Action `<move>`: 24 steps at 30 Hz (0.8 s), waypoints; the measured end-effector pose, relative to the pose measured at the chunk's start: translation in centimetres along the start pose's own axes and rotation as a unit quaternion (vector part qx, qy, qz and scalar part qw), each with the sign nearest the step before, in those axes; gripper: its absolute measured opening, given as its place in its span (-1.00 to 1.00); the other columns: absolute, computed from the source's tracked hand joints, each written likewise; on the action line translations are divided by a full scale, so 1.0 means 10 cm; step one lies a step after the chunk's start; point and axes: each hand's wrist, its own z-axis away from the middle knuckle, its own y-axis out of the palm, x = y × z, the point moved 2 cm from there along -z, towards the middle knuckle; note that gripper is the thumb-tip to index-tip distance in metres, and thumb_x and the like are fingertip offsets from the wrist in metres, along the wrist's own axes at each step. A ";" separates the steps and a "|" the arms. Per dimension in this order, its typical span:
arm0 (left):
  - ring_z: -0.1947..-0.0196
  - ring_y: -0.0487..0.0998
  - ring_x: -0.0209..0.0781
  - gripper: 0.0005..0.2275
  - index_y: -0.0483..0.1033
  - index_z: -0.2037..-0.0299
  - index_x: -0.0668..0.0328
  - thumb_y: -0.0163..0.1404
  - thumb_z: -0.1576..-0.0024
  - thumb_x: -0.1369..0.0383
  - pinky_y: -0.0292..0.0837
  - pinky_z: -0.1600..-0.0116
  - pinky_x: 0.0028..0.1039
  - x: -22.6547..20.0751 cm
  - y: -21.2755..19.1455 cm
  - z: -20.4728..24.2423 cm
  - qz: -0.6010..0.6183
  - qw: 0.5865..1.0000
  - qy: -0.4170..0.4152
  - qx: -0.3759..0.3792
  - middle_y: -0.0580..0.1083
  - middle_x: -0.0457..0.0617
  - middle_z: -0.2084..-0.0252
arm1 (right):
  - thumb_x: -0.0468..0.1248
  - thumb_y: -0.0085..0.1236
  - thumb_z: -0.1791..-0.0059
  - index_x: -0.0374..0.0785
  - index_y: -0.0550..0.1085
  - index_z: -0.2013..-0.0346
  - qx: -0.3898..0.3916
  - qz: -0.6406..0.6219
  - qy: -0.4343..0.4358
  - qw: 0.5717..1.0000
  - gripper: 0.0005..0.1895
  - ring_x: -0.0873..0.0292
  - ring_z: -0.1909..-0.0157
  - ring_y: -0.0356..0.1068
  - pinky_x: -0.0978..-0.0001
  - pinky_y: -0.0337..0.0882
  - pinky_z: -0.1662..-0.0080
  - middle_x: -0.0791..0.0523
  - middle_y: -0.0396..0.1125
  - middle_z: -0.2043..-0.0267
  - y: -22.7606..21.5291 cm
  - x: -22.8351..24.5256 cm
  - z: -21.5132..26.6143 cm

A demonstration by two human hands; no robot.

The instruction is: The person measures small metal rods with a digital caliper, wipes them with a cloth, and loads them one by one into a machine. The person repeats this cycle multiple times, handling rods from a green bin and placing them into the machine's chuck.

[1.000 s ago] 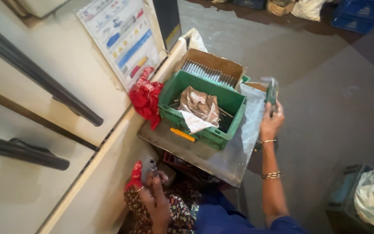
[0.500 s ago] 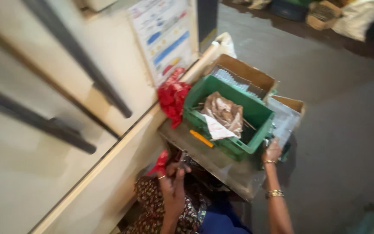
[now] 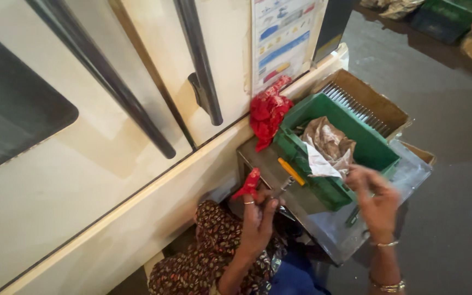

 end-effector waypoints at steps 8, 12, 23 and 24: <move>0.02 0.60 -0.08 -0.54 0.05 -0.35 0.37 -0.06 -0.29 0.44 0.45 -0.09 -0.37 -0.29 -0.06 0.01 -0.160 0.987 0.025 -0.020 0.54 0.11 0.02 | -0.27 0.17 -0.06 -0.33 0.55 0.00 0.312 -0.192 -0.009 0.930 -0.74 0.23 -0.05 0.49 0.35 0.50 -0.07 0.05 0.51 -0.03 1.03 0.67 0.24; 0.01 0.56 0.00 -0.51 0.10 -0.33 0.44 0.03 -0.25 0.44 0.40 -0.14 -0.31 -0.40 -0.15 0.01 -0.254 0.962 0.093 -0.029 0.52 0.17 0.00 | -0.25 0.03 -0.12 -0.33 0.51 -0.02 0.215 -0.201 0.036 0.955 -0.75 0.25 0.03 0.48 0.40 0.47 -0.02 0.08 0.54 0.08 0.90 0.53 0.11; 0.01 0.42 -0.16 -0.44 -0.03 -0.52 0.35 0.04 -0.47 0.31 0.30 -0.17 -0.42 -0.58 -1.62 -0.05 -0.384 0.835 0.214 -0.333 0.43 0.12 -0.08 | -0.12 0.23 -0.05 -0.37 0.59 0.11 -0.203 0.255 -0.004 0.945 -0.66 -0.02 0.27 0.55 0.18 0.52 0.23 -0.11 0.51 0.22 -0.50 -1.79 -2.31; 0.02 0.41 -0.16 -0.46 -0.02 -0.53 0.32 0.04 -0.52 0.31 0.28 -0.14 -0.45 -0.64 -1.78 -0.05 -0.409 0.813 0.220 -0.351 0.41 0.12 -0.06 | -0.07 0.27 -0.03 -0.35 0.61 0.17 -0.175 0.309 0.004 0.935 -0.64 -0.11 0.24 0.53 0.11 0.50 0.18 -0.15 0.50 0.23 -0.48 -2.06 -2.37</move>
